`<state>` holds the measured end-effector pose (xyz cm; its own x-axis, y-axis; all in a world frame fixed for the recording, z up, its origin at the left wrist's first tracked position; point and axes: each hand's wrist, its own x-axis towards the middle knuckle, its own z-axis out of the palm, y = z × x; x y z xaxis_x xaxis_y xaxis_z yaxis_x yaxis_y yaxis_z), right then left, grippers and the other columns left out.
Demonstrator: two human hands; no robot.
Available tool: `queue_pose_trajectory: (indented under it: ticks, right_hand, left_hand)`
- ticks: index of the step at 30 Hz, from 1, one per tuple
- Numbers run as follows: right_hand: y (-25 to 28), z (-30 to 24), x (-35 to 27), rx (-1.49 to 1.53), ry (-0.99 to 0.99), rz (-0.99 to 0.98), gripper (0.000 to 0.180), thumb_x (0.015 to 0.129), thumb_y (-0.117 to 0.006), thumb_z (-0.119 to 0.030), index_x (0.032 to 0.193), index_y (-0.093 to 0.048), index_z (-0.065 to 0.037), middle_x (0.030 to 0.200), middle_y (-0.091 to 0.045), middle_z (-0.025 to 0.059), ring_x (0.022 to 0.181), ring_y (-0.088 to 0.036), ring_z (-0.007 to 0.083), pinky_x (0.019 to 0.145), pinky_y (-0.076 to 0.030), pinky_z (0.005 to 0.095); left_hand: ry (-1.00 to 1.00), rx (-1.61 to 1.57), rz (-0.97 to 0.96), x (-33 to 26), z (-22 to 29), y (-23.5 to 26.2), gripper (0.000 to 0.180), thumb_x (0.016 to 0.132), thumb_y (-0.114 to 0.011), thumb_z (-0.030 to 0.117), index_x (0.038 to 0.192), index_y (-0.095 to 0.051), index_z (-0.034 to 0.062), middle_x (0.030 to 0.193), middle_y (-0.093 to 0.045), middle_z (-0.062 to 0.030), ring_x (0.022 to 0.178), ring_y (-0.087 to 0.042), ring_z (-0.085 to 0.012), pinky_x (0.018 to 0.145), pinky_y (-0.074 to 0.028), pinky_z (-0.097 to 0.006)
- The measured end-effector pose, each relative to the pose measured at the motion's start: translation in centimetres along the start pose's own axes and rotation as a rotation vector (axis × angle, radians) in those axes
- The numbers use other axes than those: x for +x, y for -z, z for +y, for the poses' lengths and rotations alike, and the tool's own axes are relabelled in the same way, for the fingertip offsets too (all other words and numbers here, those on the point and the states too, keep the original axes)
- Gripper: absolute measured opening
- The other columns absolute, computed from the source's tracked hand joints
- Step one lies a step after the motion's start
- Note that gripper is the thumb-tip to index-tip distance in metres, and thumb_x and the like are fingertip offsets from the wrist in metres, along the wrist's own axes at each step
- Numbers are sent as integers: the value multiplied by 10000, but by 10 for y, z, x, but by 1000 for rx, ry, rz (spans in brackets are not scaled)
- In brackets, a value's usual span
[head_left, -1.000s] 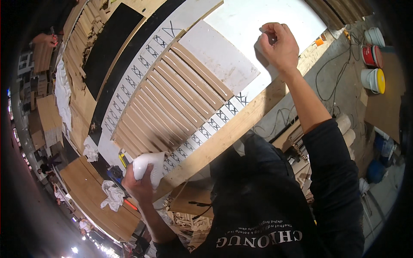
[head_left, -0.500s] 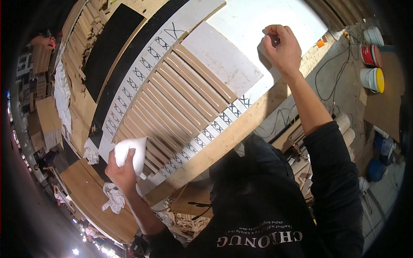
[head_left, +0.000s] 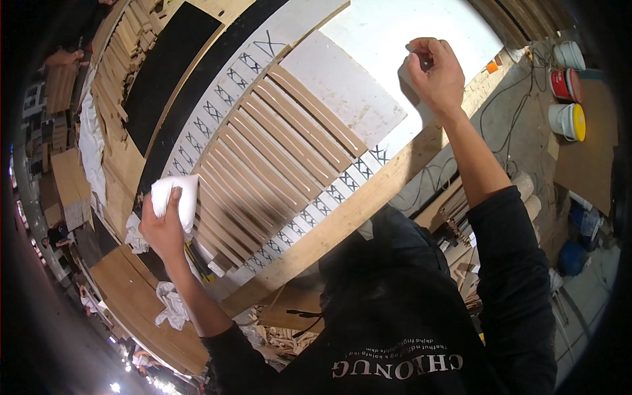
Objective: Assembling and gluing wooden slats onto a panel base using a hammer and adhesive.
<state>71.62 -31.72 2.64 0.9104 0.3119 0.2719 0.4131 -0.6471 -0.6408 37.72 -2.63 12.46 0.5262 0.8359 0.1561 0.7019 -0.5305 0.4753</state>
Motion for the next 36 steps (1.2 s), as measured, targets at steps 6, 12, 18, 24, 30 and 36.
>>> queue_pose_trajectory:
  ticks: [6,12,18,24,30,36]
  right_hand:
    - [-2,0,-3,43,4,-4,168,763,-595,-189,908,-650,-126,866,-613,27,749,-619,157,706,-498,293]
    - [-2,5,-1,9,43,-41,202,793,-588,-206,959,-638,-102,918,-609,47,812,-613,150,742,-487,283]
    - [-6,12,-1,-10,69,-54,250,793,-589,-215,1007,-643,-96,952,-613,63,843,-618,167,766,-483,290]
    - [-7,12,-2,-42,43,-71,255,796,-585,-211,1015,-640,-93,980,-612,64,881,-618,164,782,-476,283]
    - [-6,11,-2,-31,50,-71,256,802,-583,-208,1022,-634,-87,993,-611,63,886,-620,164,784,-476,284]
    - [-5,8,-1,-57,40,-77,251,808,-576,-210,1022,-635,-91,986,-612,62,869,-620,163,780,-477,283]
  left_hand:
    - [146,-127,93,-36,4,25,266,754,-713,120,938,-593,-30,788,-640,-81,676,-577,-127,647,-483,-281]
    - [63,3,-75,-131,-9,59,331,656,-765,56,950,-622,4,826,-669,-108,717,-638,-180,675,-500,-301]
    - [94,-28,-153,-150,-7,52,379,623,-797,85,945,-619,-6,779,-651,-134,669,-645,-228,641,-497,-308]
    - [90,-17,-184,-144,-3,46,324,659,-767,88,938,-624,3,772,-646,-131,670,-634,-216,636,-491,-305]
    - [57,-17,-140,-136,-9,44,336,650,-777,94,952,-643,29,765,-655,-132,669,-655,-244,625,-498,-309]
    - [89,10,-68,-114,-20,40,306,671,-780,162,891,-630,12,742,-647,-120,645,-642,-251,618,-491,-325]
